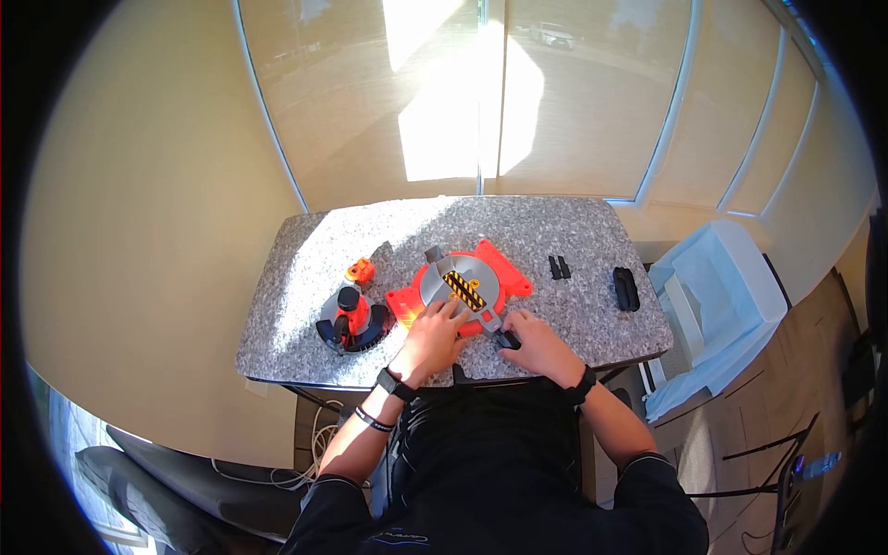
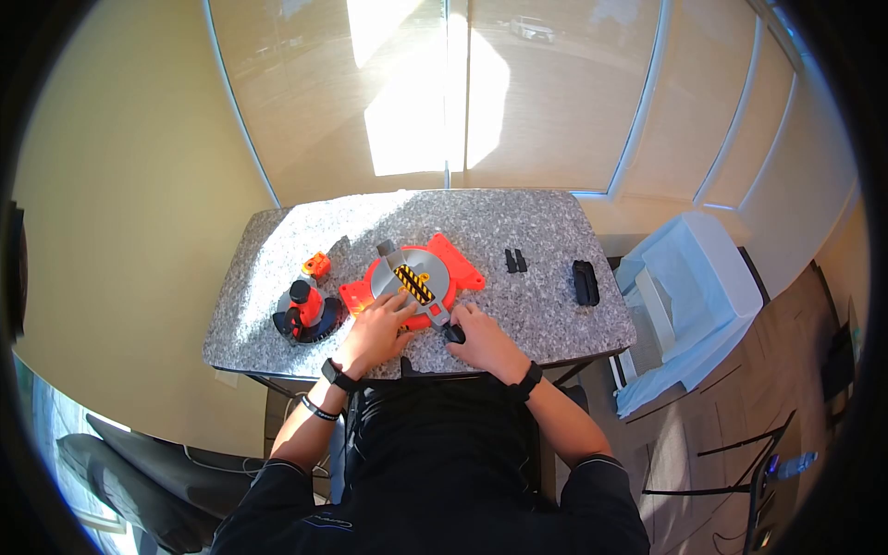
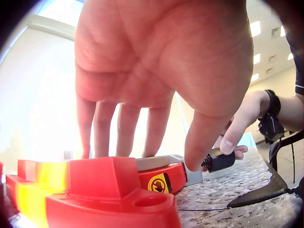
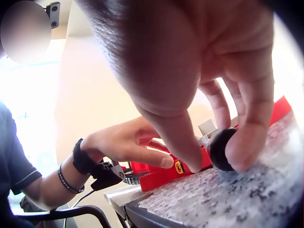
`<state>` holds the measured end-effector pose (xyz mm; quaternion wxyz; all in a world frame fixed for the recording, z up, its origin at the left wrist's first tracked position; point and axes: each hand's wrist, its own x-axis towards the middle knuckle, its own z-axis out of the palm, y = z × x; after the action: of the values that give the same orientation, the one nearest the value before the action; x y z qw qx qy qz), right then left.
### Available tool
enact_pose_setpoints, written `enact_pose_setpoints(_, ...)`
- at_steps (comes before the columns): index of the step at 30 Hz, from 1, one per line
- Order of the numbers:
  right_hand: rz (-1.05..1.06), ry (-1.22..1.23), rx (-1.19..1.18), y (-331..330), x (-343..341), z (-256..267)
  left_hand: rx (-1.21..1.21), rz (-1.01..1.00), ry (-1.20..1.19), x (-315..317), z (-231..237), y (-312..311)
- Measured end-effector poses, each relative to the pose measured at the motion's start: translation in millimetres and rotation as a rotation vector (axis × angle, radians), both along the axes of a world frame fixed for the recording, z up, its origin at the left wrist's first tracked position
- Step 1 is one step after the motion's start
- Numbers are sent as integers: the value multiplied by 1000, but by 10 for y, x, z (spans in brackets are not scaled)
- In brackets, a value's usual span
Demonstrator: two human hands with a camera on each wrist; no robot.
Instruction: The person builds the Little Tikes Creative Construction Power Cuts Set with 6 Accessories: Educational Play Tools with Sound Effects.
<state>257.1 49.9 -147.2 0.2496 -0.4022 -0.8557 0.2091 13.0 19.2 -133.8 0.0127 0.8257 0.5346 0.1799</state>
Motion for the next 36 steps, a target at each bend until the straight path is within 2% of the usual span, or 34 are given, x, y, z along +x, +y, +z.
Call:
enact_pose_setpoints(10,-22,76,-29,33,-22,-53,4,1,0,-8,-7,11)
enact_pose_setpoints(14,-29,20,-61,7,-30,13,2,4,14,-12,-16,20)
enact_pose_setpoints(16,-8,13,22,-3,-24,5,6,-1,1,-15,-22,23)
enact_pose_setpoints(23,3,22,6,47,-2,-54,19,-2,2,-13,-18,11)
enact_pose_setpoints(32,-27,-5,-100,44,-13,-44,6,2,8,-13,-14,14)
enact_pose_setpoints(34,-2,22,5,28,-22,-24,12,-3,11,-17,-10,21)
enact_pose_setpoints(36,3,24,12,33,-18,-25,11,-2,9,-14,2,24)
